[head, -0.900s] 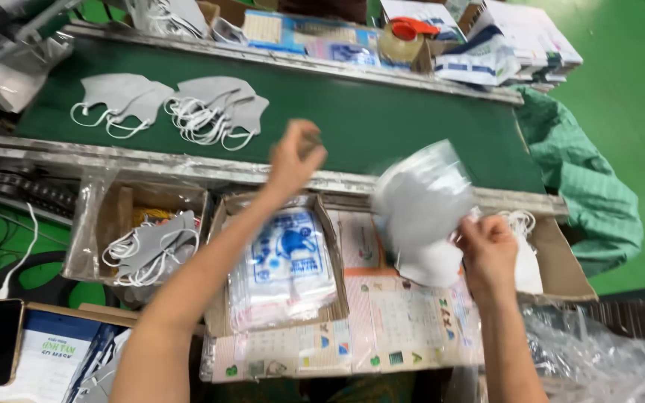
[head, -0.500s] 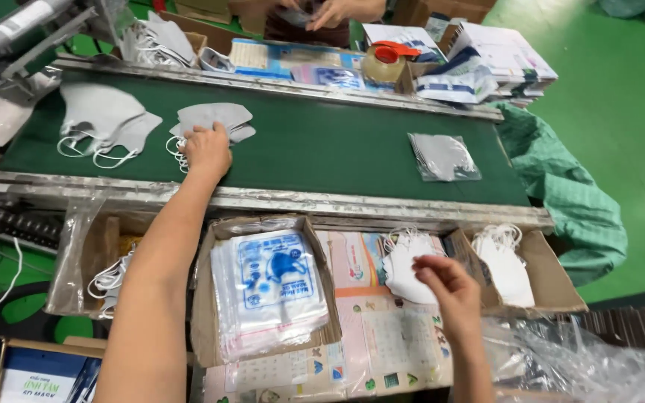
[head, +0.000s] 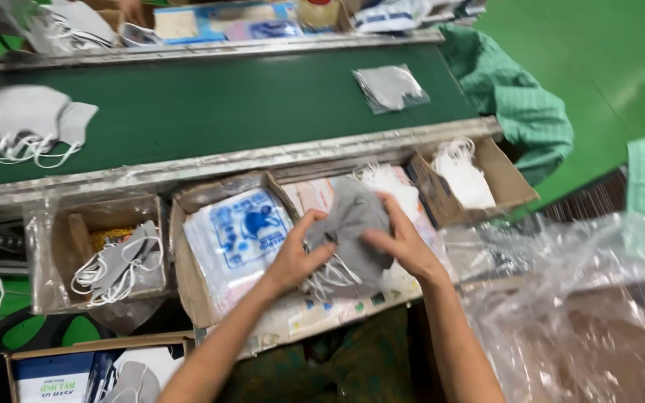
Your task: Packaging face masks into plastic bags at a factory workstation.
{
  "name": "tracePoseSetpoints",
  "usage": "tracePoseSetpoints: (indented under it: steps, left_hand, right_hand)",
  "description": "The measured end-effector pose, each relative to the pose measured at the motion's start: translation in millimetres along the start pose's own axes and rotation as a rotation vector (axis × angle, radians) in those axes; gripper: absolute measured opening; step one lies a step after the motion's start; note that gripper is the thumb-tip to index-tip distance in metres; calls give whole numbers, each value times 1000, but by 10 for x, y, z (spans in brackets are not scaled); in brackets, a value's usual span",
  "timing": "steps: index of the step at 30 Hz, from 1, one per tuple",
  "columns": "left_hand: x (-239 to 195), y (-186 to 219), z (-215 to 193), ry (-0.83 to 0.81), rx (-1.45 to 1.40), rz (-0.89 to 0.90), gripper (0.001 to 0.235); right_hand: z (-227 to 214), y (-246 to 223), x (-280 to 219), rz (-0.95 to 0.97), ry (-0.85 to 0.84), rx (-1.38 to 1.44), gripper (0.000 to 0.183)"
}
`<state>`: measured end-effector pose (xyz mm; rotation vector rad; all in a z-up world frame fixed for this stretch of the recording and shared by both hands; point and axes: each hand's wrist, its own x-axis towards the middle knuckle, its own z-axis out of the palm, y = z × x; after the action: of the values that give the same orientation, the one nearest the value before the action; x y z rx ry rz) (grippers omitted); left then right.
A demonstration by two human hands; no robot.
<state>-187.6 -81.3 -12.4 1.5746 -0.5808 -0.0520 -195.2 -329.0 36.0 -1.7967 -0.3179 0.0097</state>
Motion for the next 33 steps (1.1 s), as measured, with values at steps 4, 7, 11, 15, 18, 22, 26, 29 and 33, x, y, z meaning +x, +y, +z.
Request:
tracePoseSetpoints:
  steps: [4, 7, 11, 15, 18, 22, 26, 29, 33]
  left_hand:
    - [-330, 205, 184, 66, -354, -153, 50]
    - [-569, -197, 324, 186, -648, -414, 49]
    - [-882, -944, 615, 267, -526, -436, 49]
    - [-660, -446, 693, 144, -580, -353, 54]
    - [-599, -109, 790, 64, -696, -214, 72]
    - [-564, -118, 862, 223, -572, -166, 64]
    - [-677, -185, 686, 281, -221, -132, 39]
    - [-622, -161, 680, 213, 27, -73, 45]
    - [-629, -228, 772, 228, 429, 142, 76]
  right_hand:
    - [-140, -251, -490, 100, -68, 119, 74]
    - [-339, -110, -749, 47, 26, 151, 73]
    - [-342, 143, -917, 7, 405, -30, 56]
    - [23, 171, -850, -87, 685, 393, 51]
    - [327, 919, -1033, 40, 627, 635, 51]
    - [631, 430, -925, 79, 562, 491, 64]
    - [357, -5, -898, -128, 565, -445, 103]
    - [176, 182, -815, -210, 371, -650, 106]
    - [314, 1269, -883, 61, 9, -342, 61]
